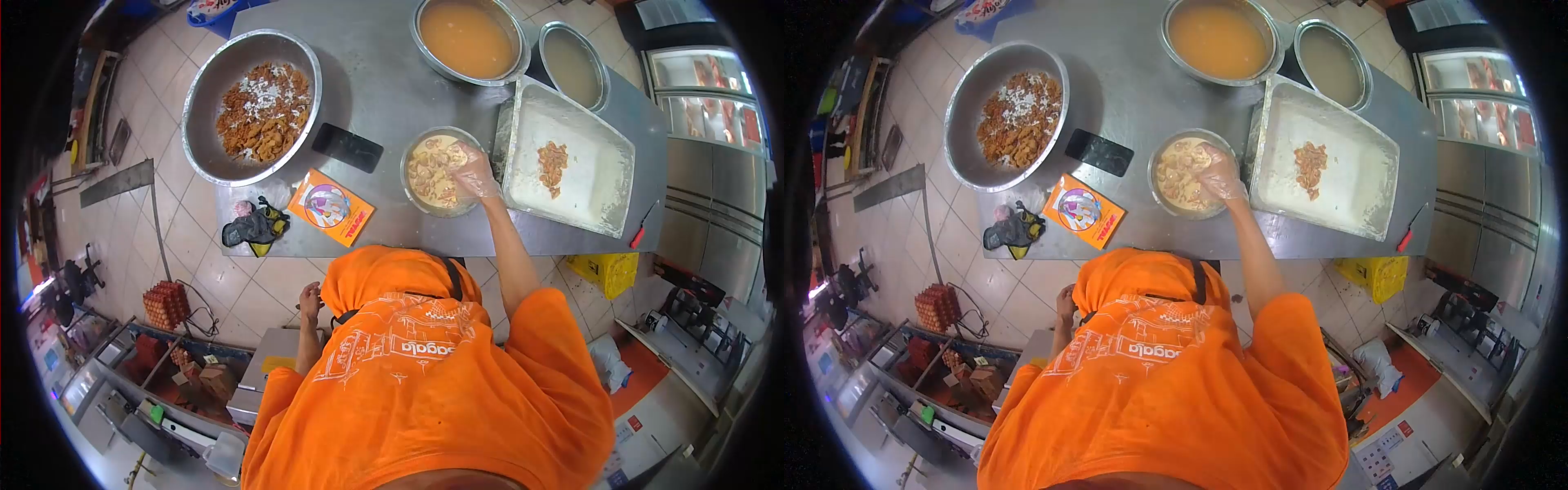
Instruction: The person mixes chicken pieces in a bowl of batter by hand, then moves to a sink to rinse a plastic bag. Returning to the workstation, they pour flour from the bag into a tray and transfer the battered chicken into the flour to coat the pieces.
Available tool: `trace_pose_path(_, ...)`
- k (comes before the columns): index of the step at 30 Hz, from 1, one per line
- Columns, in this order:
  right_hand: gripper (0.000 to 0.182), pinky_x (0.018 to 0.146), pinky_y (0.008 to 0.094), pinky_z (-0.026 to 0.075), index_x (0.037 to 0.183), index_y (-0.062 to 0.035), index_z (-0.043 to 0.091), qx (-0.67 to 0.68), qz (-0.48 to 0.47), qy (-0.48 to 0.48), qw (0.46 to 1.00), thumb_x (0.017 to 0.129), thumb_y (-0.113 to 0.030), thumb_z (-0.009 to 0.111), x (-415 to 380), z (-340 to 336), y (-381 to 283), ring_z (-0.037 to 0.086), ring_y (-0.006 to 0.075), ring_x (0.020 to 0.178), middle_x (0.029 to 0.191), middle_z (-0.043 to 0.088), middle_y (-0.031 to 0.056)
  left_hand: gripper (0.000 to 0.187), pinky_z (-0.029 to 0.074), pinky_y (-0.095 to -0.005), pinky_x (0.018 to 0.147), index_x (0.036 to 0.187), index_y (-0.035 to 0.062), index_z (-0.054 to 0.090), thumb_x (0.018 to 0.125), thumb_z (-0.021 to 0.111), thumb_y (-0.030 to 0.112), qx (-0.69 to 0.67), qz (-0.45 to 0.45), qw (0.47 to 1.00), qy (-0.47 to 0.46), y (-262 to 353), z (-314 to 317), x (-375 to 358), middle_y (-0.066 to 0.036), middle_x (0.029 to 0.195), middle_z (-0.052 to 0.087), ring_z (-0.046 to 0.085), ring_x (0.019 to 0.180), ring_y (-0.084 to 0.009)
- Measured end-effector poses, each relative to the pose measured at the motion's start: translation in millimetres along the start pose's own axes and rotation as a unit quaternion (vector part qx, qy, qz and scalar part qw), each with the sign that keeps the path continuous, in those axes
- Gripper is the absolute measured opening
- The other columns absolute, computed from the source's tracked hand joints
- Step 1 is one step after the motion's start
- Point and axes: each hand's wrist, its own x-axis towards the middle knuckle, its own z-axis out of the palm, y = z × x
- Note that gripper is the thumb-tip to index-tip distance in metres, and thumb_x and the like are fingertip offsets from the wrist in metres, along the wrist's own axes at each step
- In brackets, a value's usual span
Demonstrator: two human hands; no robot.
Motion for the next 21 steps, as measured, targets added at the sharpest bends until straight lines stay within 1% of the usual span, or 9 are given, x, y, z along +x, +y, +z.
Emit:
trace_pose_path(2,0.05,0.074,0.0331,0.05,0.107,0.0052,0.06,0.034,-0.026,0.019,0.999,0.065,-0.016,0.076,1.4,2.5,3.6,0.065,0.0303,0.083,0.093,0.065,0.022,0.031,0.049,-0.0287,0.066,0.12,0.0097,0.055,0.096,0.047,0.027,-0.003,0.006,1.0,-0.005,1.1,-0.7,-1.0,-0.004,0.095,0.064,0.061,0.077,-0.0131)
trace_pose_path(6,0.051,0.075,0.0347,0.05,0.107,0.0059,0.06,0.031,0.002,0.021,0.999,0.065,-0.017,0.078,0.3,0.0,-6.3,0.065,0.0302,0.085,0.093,0.065,0.0226,0.031,0.048,-0.0285,0.065,0.12,0.0096,0.055,0.096,0.047,0.027,-0.004,0.004,1.0,-0.009,1.3,-3.5,1.5,-0.004,0.095,0.064,0.061,0.077,-0.0136)
trace_pose_path(8,0.052,0.079,0.035,0.05,0.109,0.0061,0.06,0.062,0.018,0.014,0.998,0.065,-0.015,0.078,0.3,0.6,-6.8,0.065,0.0306,0.089,0.097,0.065,0.023,0.031,0.048,-0.0284,0.065,0.12,0.0096,0.055,0.096,0.047,0.027,0.0,0.003,1.0,-0.009,2.3,-5.0,0.7,-0.005,0.095,0.064,0.061,0.078,-0.0138)
trace_pose_path(11,0.052,0.083,0.0347,0.05,0.109,0.0057,0.06,0.036,-0.022,0.027,0.999,0.065,-0.015,0.078,-1.4,-1.4,-5.8,0.064,0.0312,0.094,0.102,0.064,0.0226,0.03,0.048,-0.0281,0.064,0.12,0.0094,0.055,0.096,0.046,0.026,0.006,0.002,1.0,-0.006,5.3,-5.1,-0.9,-0.005,0.094,0.064,0.061,0.077,-0.014)
trace_pose_path(12,0.052,0.083,0.0347,0.05,0.109,0.0057,0.06,0.037,-0.022,0.027,0.999,0.065,-0.015,0.078,-1.4,-0.8,-5.6,0.064,0.0312,0.094,0.102,0.064,0.0226,0.03,0.048,-0.0279,0.063,0.119,0.0091,0.055,0.096,0.046,0.026,0.007,0.002,1.0,-0.002,6.4,-4.6,-1.6,-0.005,0.094,0.064,0.061,0.077,-0.0139)
trace_pose_path(14,0.053,0.086,0.0341,0.049,0.11,0.0059,0.059,0.077,0.013,0.006,0.997,0.065,-0.014,0.078,-0.5,0.3,-6.8,0.063,0.0318,0.097,0.105,0.064,0.0223,0.03,0.048,-0.0277,0.063,0.119,0.0088,0.055,0.096,0.046,0.025,0.01,0.002,1.0,0.003,11.5,-2.2,-5.0,-0.005,0.093,0.064,0.061,0.076,-0.0138)
trace_pose_path(18,0.052,0.086,0.0341,0.049,0.11,0.0059,0.059,0.063,0.004,0.004,0.998,0.065,-0.014,0.078,-1.2,-3.8,-14.2,0.063,0.0307,0.097,0.104,0.064,0.0219,0.03,0.048,-0.0274,0.063,0.119,0.0077,0.055,0.095,0.045,0.022,0.004,0.006,1.0,-0.001,9.3,-2.6,-2.4,-0.005,0.093,0.064,0.061,0.076,-0.0139)
trace_pose_path(20,0.044,0.079,0.0289,0.049,0.107,0.0033,0.058,0.031,-0.015,0.011,0.999,0.067,-0.003,0.074,-1.2,-4.1,-15.4,0.06,0.0166,0.085,0.095,0.066,0.011,0.03,0.048,-0.0273,0.063,0.119,0.0078,0.055,0.094,0.045,0.022,0.004,0.005,1.0,-0.002,11.3,-1.9,-3.0,-0.006,0.093,0.064,0.061,0.076,-0.0139)
trace_pose_path(21,0.044,0.079,0.0289,0.049,0.107,0.0033,0.058,0.031,-0.015,0.011,0.999,0.067,-0.003,0.074,-1.5,-4.7,-15.9,0.06,0.0166,0.085,0.095,0.066,0.011,0.03,0.048,-0.0273,0.063,0.119,0.0079,0.055,0.094,0.045,0.022,0.004,0.004,1.0,-0.003,12.3,-1.5,-3.3,-0.006,0.093,0.064,0.061,0.076,-0.0139)
